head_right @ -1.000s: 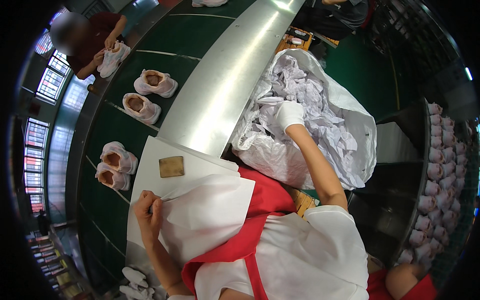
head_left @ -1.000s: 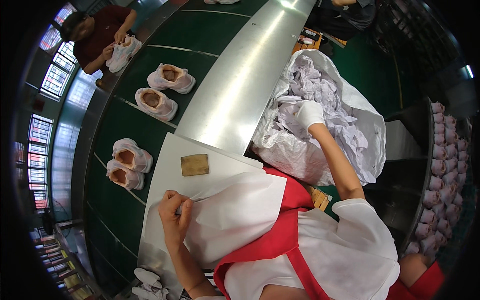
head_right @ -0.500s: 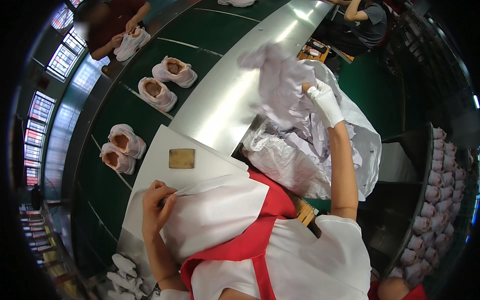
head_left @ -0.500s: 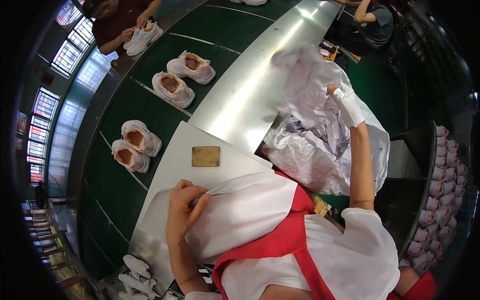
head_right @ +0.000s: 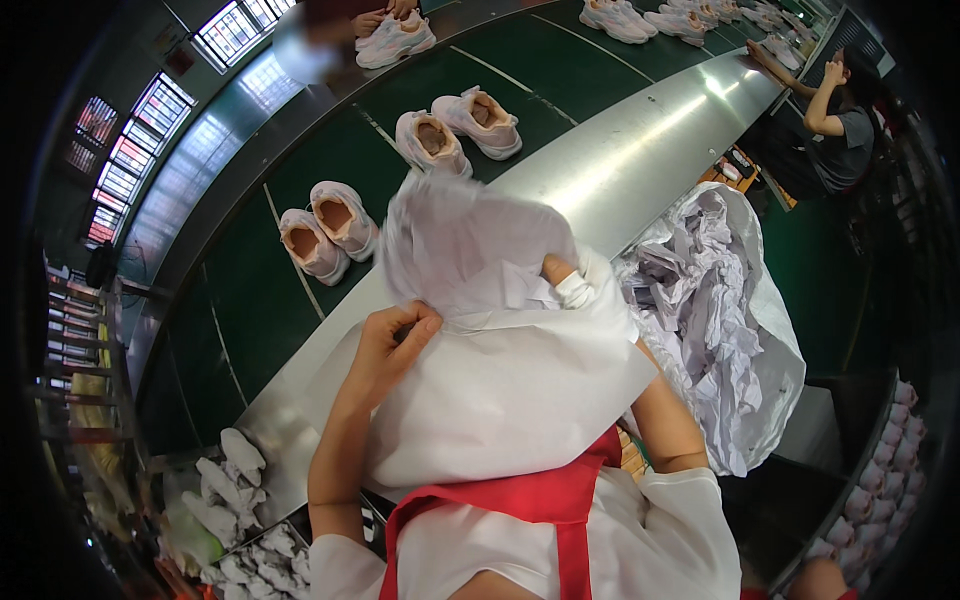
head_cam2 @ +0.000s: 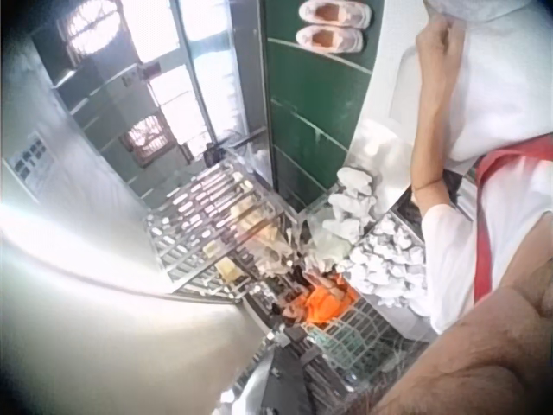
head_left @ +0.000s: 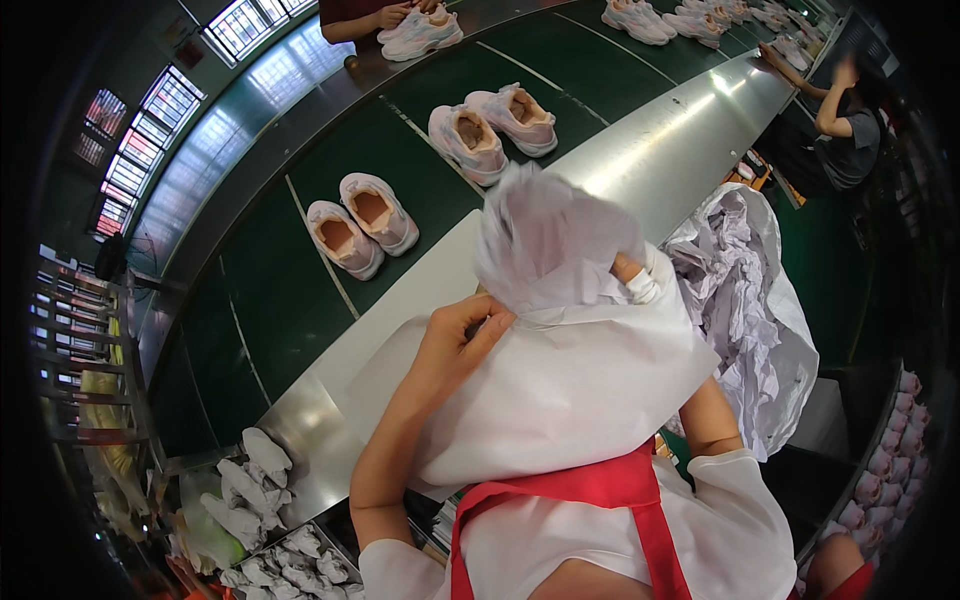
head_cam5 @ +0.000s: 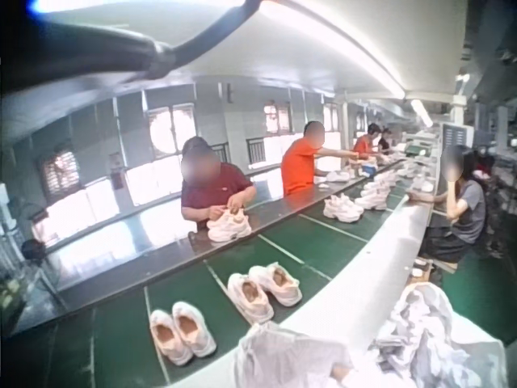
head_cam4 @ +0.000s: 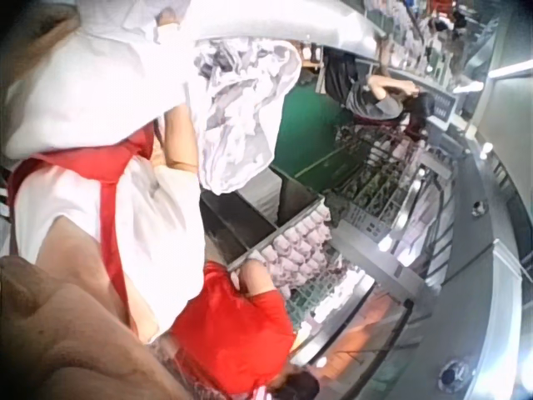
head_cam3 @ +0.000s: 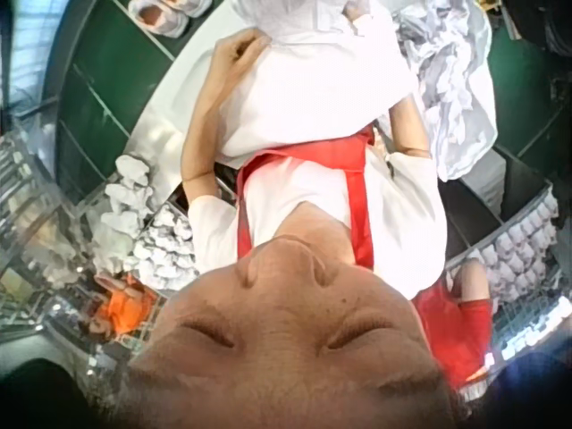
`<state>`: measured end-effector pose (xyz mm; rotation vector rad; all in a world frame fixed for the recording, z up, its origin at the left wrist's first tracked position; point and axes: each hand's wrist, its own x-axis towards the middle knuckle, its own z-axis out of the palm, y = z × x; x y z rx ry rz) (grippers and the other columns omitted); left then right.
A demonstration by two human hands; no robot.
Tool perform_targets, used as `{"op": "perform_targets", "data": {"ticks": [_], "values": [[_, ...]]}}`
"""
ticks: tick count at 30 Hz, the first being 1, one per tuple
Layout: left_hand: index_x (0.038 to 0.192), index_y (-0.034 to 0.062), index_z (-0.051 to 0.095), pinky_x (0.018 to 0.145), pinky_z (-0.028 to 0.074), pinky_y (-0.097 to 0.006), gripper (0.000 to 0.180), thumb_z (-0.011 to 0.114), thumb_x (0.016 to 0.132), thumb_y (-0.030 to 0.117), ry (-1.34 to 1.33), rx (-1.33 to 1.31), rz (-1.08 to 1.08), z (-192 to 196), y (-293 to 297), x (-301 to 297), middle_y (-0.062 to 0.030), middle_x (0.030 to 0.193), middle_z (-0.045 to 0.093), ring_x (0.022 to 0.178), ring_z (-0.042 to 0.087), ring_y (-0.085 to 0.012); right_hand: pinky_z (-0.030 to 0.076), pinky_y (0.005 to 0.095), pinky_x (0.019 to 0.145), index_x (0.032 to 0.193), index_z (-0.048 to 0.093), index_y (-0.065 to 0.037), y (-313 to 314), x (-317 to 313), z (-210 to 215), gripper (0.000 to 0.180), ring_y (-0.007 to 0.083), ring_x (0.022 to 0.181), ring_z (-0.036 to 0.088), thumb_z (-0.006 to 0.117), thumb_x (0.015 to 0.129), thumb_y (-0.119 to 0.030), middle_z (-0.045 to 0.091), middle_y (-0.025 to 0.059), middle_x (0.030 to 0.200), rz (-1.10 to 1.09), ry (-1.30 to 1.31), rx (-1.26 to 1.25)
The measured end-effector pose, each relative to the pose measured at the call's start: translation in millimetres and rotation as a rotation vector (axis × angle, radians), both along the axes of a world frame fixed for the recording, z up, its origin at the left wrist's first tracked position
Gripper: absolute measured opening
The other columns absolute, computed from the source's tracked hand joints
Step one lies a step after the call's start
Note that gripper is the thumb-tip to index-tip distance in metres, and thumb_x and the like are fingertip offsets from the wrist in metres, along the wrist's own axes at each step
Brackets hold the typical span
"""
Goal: The person takes white tissue paper from a large bag, crumples it into a ball, and stuffs it into the opening of white shoes moving along a conveyor belt. The person repeats this process for multiple pairs of shoes.
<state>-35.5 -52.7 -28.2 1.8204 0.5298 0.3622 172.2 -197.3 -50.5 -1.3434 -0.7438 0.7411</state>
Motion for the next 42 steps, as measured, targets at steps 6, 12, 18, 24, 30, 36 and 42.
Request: {"op": "perform_targets", "data": {"ticks": [6,12,18,24,30,36,42], "values": [[0.08,-0.0025,0.058,0.055,0.034,-0.025,0.012,0.061,0.085,0.008,0.058,0.264,0.02,-2.7,9.3,-30.1,-0.0031,0.063,0.047,0.058,0.04,-0.0109,0.04,0.0218,0.06,0.094,0.06,-0.002,7.7,26.8,9.5,0.033,0.0077,0.067,0.049,0.051,0.092,-0.033,0.054,-0.0018,0.078,-0.277,0.073,0.041],[0.075,0.0036,0.059,0.063,0.043,-0.033,0.011,0.066,0.079,0.011,-0.121,0.41,-0.483,31.9,-4.0,-25.8,-0.0079,0.084,0.062,0.072,0.053,-0.0224,0.04,0.0223,0.059,0.104,0.058,-0.001,22.3,4.8,-5.0,0.037,0.0067,0.066,0.047,0.05,0.093,-0.035,0.05,-0.0009,0.072,-0.051,-0.059,-0.063],[0.074,0.0042,0.055,0.089,0.041,-0.038,0.016,0.068,0.077,0.013,-0.136,1.094,0.007,58.8,-22.1,-0.3,-0.0144,0.108,0.059,0.104,0.056,-0.0306,0.046,0.0287,0.08,0.121,0.054,-0.004,32.0,-44.0,29.3,0.04,0.02,0.091,0.059,0.061,0.087,-0.025,0.061,0.0108,0.092,0.51,-0.177,0.032],[0.082,0.0018,0.06,0.065,0.042,-0.034,0.018,0.071,0.075,0.014,-0.143,0.85,0.134,36.7,-25.9,-23.3,-0.0089,0.069,0.057,0.059,0.05,-0.0234,0.045,0.0337,0.08,0.102,0.058,-0.005,27.2,-41.7,52.4,0.031,0.029,0.095,0.058,0.057,0.083,-0.029,0.06,0.0145,0.098,0.636,-0.516,-0.26],[0.073,0.0038,0.061,0.053,0.036,-0.03,0.019,0.077,0.069,0.013,-0.032,0.941,0.17,51.7,-8.6,-27.3,-0.0076,0.063,0.058,0.052,0.045,-0.0238,0.048,0.0382,0.074,0.099,0.058,-0.01,5.7,-16.8,35.9,0.025,0.034,0.088,0.06,0.054,0.082,-0.028,0.063,0.0128,0.093,0.635,-0.738,-0.138],[0.069,0.003,0.059,0.053,0.035,-0.031,0.019,0.076,0.071,0.011,-0.009,0.892,0.498,55.1,-2.2,-58.7,-0.0064,0.061,0.056,0.053,0.044,-0.0233,0.049,0.0299,0.074,0.105,0.06,-0.001,7.4,-9.0,45.8,0.03,0.021,0.083,0.063,0.058,0.081,-0.018,0.065,0.0109,0.09,0.352,-0.365,-0.303],[0.066,0.0058,0.053,0.058,0.037,-0.032,0.025,0.077,0.071,0.013,-0.034,1.195,0.53,56.9,-8.7,-70.4,-0.0037,0.057,0.049,0.047,0.045,-0.0215,0.048,0.0278,0.073,0.109,0.057,0.002,-6.2,-50.1,68.3,0.038,0.0167,0.086,0.059,0.063,0.084,-0.025,0.061,0.0113,0.094,-0.273,-0.295,0.105]]}}
